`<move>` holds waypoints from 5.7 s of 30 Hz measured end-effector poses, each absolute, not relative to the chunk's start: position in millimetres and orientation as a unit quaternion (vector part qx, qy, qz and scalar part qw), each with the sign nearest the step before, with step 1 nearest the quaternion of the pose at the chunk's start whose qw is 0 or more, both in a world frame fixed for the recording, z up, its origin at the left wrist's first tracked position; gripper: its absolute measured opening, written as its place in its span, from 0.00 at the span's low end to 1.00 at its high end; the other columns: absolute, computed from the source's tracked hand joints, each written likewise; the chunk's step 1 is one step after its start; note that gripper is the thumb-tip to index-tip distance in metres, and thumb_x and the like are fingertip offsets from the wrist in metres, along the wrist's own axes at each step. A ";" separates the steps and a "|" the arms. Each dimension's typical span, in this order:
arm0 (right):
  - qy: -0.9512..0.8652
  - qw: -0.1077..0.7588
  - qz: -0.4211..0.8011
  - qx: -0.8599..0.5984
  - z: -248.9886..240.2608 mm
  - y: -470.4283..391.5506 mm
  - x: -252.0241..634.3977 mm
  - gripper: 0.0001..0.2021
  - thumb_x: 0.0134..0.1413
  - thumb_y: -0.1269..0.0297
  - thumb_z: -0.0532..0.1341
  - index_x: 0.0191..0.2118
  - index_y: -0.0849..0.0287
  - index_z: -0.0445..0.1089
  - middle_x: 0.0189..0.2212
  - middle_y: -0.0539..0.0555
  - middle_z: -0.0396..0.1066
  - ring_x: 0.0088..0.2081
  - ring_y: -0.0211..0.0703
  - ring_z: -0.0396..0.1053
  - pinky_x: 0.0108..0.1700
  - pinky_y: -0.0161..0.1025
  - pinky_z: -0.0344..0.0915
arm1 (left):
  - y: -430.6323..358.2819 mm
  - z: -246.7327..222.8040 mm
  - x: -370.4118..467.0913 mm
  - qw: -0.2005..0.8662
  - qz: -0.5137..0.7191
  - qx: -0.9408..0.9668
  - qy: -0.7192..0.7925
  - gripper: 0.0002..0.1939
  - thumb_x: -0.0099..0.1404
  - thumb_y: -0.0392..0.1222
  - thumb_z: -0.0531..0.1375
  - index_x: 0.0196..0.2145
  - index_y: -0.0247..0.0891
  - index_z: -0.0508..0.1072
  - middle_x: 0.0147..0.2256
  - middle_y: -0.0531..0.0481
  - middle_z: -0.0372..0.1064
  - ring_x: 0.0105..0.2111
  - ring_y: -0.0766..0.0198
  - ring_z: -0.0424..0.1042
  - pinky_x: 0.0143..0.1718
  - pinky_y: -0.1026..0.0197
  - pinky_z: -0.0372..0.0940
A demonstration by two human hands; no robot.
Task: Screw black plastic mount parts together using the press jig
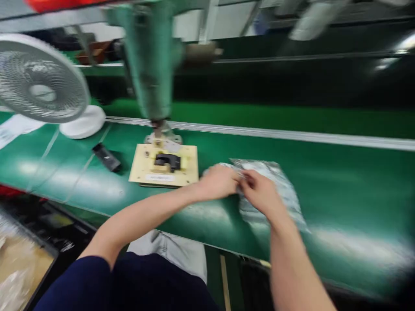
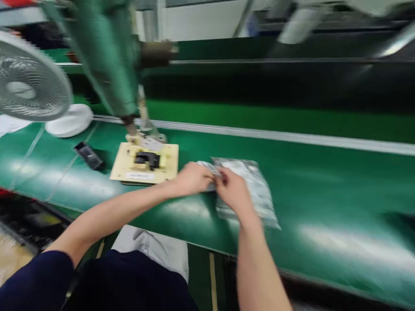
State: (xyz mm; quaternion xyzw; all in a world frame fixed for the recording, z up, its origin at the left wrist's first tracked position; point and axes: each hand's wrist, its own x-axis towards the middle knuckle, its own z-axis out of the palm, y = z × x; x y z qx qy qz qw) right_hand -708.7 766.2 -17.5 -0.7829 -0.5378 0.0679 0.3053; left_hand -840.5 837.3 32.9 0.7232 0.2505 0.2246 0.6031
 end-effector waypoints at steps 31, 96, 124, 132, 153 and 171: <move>-0.430 0.485 -0.009 -0.762 -13.4 736.3 -773.9 0.08 0.55 0.69 0.55 0.33 0.59 0.72 0.30 0.54 0.72 0.29 0.40 0.68 0.35 0.40 0.67 | 820.5 14.7 -867.8 0.848 0.271 0.293 0.350 0.01 0.52 0.30 0.64 0.25 0.29 0.75 0.22 0.50 0.71 0.22 0.72 0.68 0.27 0.67 0.65; -0.641 0.438 0.163 -0.609 -3.2 767.5 -897.0 0.09 0.58 0.67 0.50 0.27 0.56 0.61 0.29 0.50 0.67 0.29 0.33 0.64 0.30 0.33 0.64 | 844.7 -29.7 -1045.0 0.461 0.368 0.750 0.299 0.06 0.59 0.45 0.64 0.29 0.43 0.77 0.26 0.56 0.75 0.24 0.67 0.73 0.28 0.67 0.67; -0.669 0.434 0.201 -0.569 0.2 796.2 -888.6 0.08 0.50 0.76 0.57 0.24 0.59 0.62 0.22 0.46 0.62 0.24 0.32 0.59 0.27 0.33 0.59 | 859.5 -7.8 -1042.1 0.596 0.338 0.657 0.314 0.03 0.56 0.34 0.64 0.25 0.35 0.76 0.27 0.51 0.72 0.27 0.69 0.69 0.27 0.68 0.65; -0.602 0.514 0.067 -0.608 16.8 819.5 -870.6 0.07 0.51 0.76 0.59 0.26 0.59 0.67 0.24 0.48 0.67 0.24 0.31 0.62 0.24 0.34 0.58 | 921.0 -8.8 -1009.0 0.511 0.433 0.666 0.327 0.07 0.56 0.35 0.67 0.23 0.37 0.73 0.24 0.53 0.71 0.27 0.68 0.69 0.28 0.66 0.65; -0.562 0.507 0.011 -0.654 -6.1 869.7 -866.4 0.04 0.56 0.72 0.62 0.30 0.58 0.67 0.32 0.50 0.69 0.34 0.35 0.67 0.39 0.36 0.67 | 931.4 -32.3 -972.9 0.465 0.515 0.631 0.347 0.16 0.60 0.53 0.65 0.29 0.37 0.73 0.30 0.51 0.71 0.39 0.60 0.75 0.40 0.59 0.71; -0.564 0.490 -0.014 -0.664 -17.1 875.0 -867.6 0.06 0.60 0.67 0.58 0.31 0.57 0.66 0.31 0.51 0.65 0.39 0.42 0.66 0.45 0.43 0.65 | 920.9 -28.4 -965.2 0.428 0.534 0.616 0.390 0.15 0.62 0.52 0.64 0.31 0.37 0.72 0.30 0.53 0.70 0.38 0.63 0.73 0.39 0.61 0.66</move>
